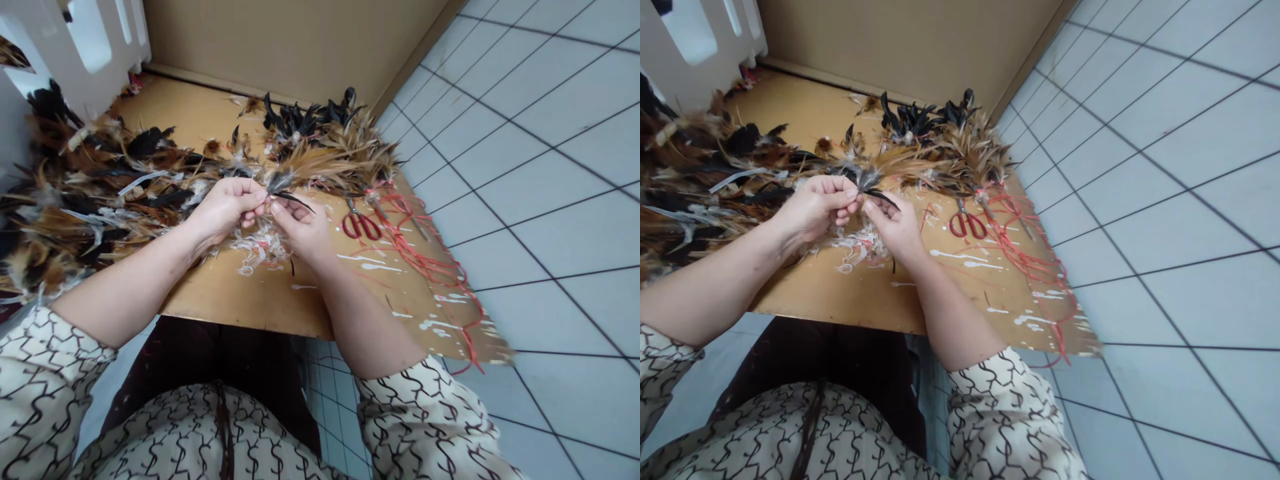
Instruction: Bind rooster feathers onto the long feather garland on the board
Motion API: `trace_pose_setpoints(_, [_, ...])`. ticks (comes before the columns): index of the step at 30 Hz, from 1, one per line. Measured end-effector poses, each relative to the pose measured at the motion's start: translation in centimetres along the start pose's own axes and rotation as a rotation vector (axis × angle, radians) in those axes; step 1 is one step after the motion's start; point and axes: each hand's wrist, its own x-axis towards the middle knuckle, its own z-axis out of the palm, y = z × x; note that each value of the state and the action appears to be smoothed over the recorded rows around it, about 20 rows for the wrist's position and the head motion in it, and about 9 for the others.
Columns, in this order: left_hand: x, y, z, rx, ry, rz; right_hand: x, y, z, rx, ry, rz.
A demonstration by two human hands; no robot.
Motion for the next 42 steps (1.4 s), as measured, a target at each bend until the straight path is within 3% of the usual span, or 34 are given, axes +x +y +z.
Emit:
trace_pose_setpoints(6, [0.5,-0.9,0.0,0.232,0.149,0.053,-0.7,-0.9,0.4,-0.302,-0.047,-0.141])
trace_pose_setpoints(11, [0.6,-1.5,-0.6,0.659,0.220,0.257,-1.0,-1.4,0.5,-0.473,-0.067,-0.236])
trace_pose_setpoints(15, [0.5,-1.5,-1.1,0.970,0.134,0.376,-1.1,-1.9,0.1,-0.520,-0.078,-0.278])
trace_pose_setpoints(19, [0.3,-1.3,-1.0,1.055,-0.078,0.465,-0.8,-2.4,-1.2,-0.442,-0.045,-0.217])
trace_pose_setpoints(23, [-0.3,-0.7,-0.6,0.846,-0.254,0.444,0.1,-1.9,-2.5,-0.266,-0.034,-0.076])
trace_pose_setpoints(26, [-0.7,-0.2,-0.3,0.495,-0.264,0.296,0.6,-1.0,-2.6,-0.096,-0.025,0.023])
trace_pose_setpoints(29, [-0.7,-0.1,-0.1,0.181,-0.166,0.156,0.6,-0.4,-1.9,-0.051,-0.021,0.075])
trace_pose_setpoints(33, [-0.2,-0.2,0.0,-0.066,-0.019,0.049,0.1,-0.3,-0.5,0.011,-0.068,0.011])
trace_pose_setpoints(42, [-0.2,-0.1,1.3,-0.042,0.186,-0.061,-1.2,-1.7,0.7,-0.132,-0.028,-0.057])
